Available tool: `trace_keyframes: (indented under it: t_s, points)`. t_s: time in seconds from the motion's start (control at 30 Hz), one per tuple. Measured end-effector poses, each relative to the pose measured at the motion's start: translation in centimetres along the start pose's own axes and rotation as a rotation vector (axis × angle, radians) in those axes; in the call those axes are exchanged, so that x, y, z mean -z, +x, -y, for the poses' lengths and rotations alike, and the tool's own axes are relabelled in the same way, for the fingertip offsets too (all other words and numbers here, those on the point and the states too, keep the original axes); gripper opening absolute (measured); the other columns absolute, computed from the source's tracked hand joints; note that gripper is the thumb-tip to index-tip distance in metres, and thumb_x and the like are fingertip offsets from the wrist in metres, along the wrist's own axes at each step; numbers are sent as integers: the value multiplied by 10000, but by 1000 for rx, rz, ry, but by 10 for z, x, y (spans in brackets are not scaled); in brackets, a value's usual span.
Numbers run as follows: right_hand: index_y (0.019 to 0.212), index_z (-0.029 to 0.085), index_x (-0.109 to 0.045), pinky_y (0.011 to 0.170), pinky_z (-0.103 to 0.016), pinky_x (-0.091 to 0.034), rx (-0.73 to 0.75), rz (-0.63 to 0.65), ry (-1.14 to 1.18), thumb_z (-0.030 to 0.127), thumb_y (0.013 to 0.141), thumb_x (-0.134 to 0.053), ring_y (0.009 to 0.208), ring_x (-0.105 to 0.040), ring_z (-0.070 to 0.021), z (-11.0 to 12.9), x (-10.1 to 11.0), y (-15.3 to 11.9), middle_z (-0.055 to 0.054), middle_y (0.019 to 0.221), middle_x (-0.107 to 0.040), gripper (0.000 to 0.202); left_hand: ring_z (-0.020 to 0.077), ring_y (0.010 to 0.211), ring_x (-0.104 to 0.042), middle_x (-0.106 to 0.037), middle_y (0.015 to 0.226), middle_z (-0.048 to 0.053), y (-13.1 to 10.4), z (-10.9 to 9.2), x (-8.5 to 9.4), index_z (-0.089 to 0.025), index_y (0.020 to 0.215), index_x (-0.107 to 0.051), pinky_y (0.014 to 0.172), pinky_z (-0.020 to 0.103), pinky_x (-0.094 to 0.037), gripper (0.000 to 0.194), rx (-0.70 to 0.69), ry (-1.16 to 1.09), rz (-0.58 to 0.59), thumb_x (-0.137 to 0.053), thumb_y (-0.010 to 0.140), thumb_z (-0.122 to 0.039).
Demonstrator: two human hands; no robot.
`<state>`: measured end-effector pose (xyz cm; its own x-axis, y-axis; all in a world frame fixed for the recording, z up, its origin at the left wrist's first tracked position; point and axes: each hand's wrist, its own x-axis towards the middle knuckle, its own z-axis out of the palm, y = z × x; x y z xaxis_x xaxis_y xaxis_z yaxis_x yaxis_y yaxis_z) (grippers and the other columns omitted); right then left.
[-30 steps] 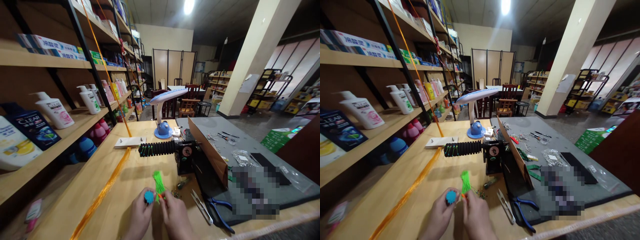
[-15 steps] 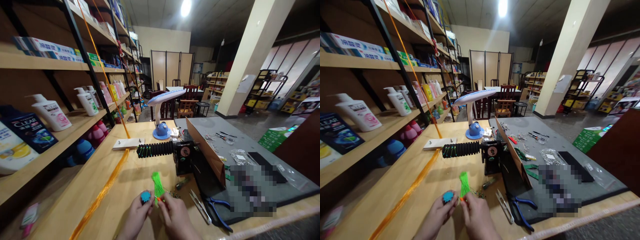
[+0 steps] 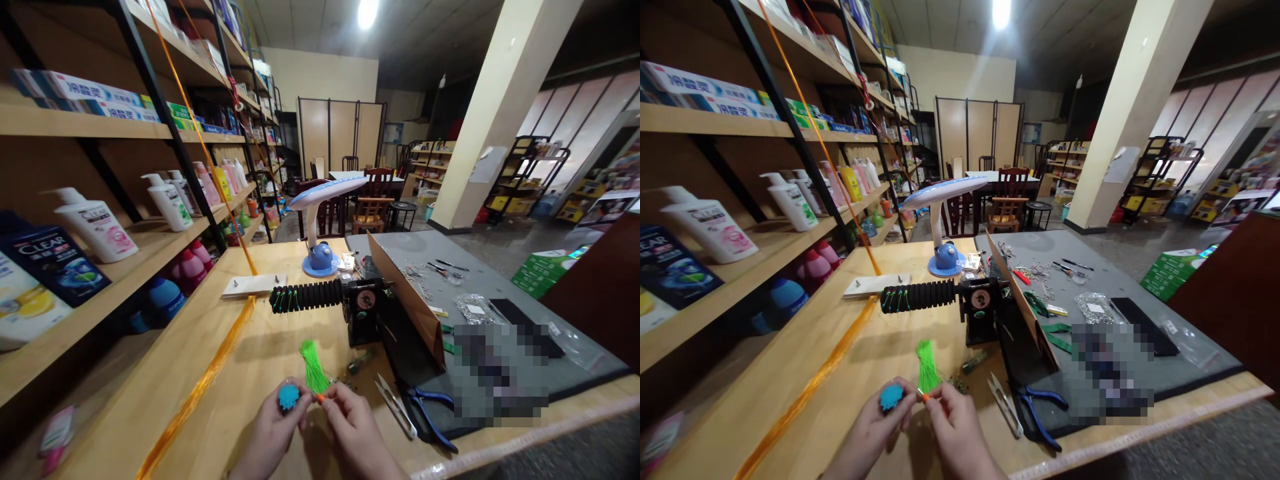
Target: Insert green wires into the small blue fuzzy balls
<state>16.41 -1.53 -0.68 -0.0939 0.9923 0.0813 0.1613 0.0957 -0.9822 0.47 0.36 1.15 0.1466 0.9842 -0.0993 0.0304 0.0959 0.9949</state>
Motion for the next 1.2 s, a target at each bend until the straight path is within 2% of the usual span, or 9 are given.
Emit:
trace_keyframes:
  t_s: [0.1,0.17,0.27,0.4,0.57,0.83,0.93,1.07,1.2]
  points:
    - [835,181,-628,521,-221,-272,83,33,-234,388,953,-484,519,-464,-117,13,11,-8,41,576,-521,278,114,479,-484,-591,633,-35,-3,-2,1,-209,781,-608,452,220,-393,339,-62,25,36,-682,788,-539]
    - [851,193,-624,527,-231,-264,128,50,-357,345,960,-465,525,-507,-126,22,18,-14,27,591,-571,245,145,593,-569,-645,736,-8,-6,-7,3,-213,880,-622,554,238,-470,274,-94,68,94,-653,835,-482]
    - [836,208,-601,523,-247,-244,177,74,-490,331,967,-454,535,-549,-139,33,26,-19,7,613,-621,232,186,745,-633,-709,876,43,-10,-18,6,-202,1006,-649,695,271,-504,246,-156,243,203,-649,863,-403]
    - [819,219,-592,528,-246,-244,196,123,-568,322,966,-455,569,-586,-144,43,33,-22,-4,643,-655,226,205,748,-651,-730,824,59,-12,-29,8,-185,897,-712,700,278,-491,202,-264,438,278,-653,863,-375]
    - [745,214,-593,512,-224,-243,153,172,-552,286,917,-508,548,-531,-124,45,37,-23,16,610,-612,205,194,694,-642,-726,760,46,-11,-30,11,-189,813,-714,659,263,-477,163,-331,482,297,-668,850,-341]
    - [714,200,-572,504,-221,-220,67,158,-386,271,910,-494,517,-413,-104,32,34,-23,68,548,-442,223,186,654,-592,-687,708,42,-12,-21,13,-178,787,-713,616,256,-461,215,-202,348,250,-668,847,-379]
    - [749,188,-588,514,-212,-252,32,123,-292,282,915,-487,536,-424,-105,17,28,-23,65,566,-460,215,157,566,-543,-651,643,16,-12,-15,12,-171,781,-715,534,237,-431,266,-101,253,216,-708,803,-437]
    - [812,180,-603,535,-211,-307,19,28,-210,411,972,-446,577,-482,-120,-7,17,-26,41,621,-529,322,131,444,-474,-579,493,-32,-12,-8,13,-179,759,-713,415,212,-360,390,72,156,159,-771,683,-557]
    - [848,195,-602,511,-229,-289,60,-83,-383,431,1010,-397,539,-523,-129,-21,11,-32,30,598,-555,352,119,399,-441,-572,464,-36,-13,-6,11,-186,740,-699,390,211,-331,455,168,122,87,-758,646,-626]
